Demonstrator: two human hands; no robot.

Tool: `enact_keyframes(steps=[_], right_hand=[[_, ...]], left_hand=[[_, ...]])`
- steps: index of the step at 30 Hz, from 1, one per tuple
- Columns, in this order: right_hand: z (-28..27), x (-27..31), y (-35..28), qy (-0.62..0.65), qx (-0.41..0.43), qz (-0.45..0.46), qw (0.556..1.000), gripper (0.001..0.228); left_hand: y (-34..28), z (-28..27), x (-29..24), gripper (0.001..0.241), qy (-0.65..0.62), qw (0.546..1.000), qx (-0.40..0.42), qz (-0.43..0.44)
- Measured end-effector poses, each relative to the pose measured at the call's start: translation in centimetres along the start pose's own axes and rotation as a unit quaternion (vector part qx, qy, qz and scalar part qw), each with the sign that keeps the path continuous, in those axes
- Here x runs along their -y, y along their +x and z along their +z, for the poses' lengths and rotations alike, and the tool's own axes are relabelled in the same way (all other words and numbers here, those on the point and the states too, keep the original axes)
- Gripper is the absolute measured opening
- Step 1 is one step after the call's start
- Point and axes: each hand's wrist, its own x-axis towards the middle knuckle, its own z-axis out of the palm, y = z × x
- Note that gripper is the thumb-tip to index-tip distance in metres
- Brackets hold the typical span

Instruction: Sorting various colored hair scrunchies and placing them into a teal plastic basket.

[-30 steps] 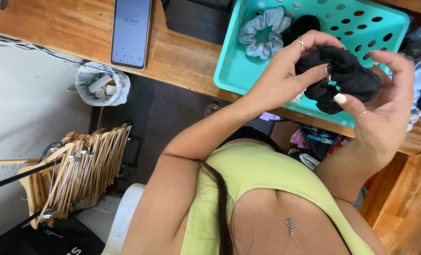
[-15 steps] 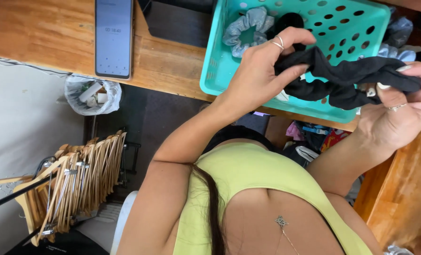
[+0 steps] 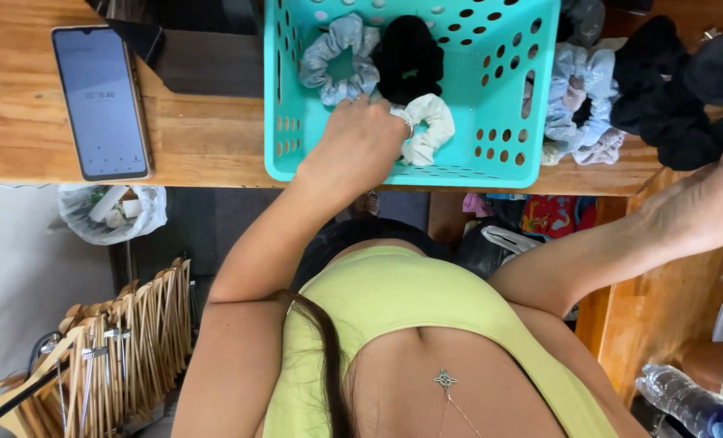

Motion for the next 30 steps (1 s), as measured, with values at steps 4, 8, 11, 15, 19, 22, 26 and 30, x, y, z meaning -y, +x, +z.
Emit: enact_keyframes(steps=[4,8,11,15,19,22,26,30], right_hand=[[-1.2,-5.0,0.6,-0.176,0.012,-0.137,0.975,0.015],[3.1,-0.1,0.0,-0.217,0.265,-0.189,0.92,0.053],[3.6,0.6,-1.3,-0.293,0.427,0.002,0.855,0.053],[4.0,2.4,-1.0,-0.229,0.38,-0.058,0.894,0.047],[4.9,5.0,-0.7,-0.114,0.281,-0.116,0.946,0.014],[4.9,4.7,-1.1,-0.07,0.285,-0.12,0.948,0.014],[5.4,5.9,-2.2,-0.019,0.303,-0.069,0.95,0.013],[5.7,7.3,-2.7,-0.023,0.339,-0.05,0.939,0.018]], left_hand=[[1.4,1.7,-0.3,0.027,0.043,0.995,0.077,-0.048],[2.5,3.6,-0.9,0.025,0.032,0.988,0.126,-0.087],[2.6,5.8,-0.8,0.023,0.01,0.991,0.092,-0.097],[2.8,5.7,-0.8,0.021,-0.041,0.981,0.15,-0.12],[3.0,5.2,-0.4,0.023,-0.065,0.983,0.144,-0.098],[3.0,5.2,-0.4,0.025,-0.068,0.98,0.148,-0.113],[3.2,4.9,-0.3,0.03,-0.082,0.977,0.152,-0.122],[3.3,4.2,-0.5,0.026,-0.048,0.965,0.215,-0.141]])
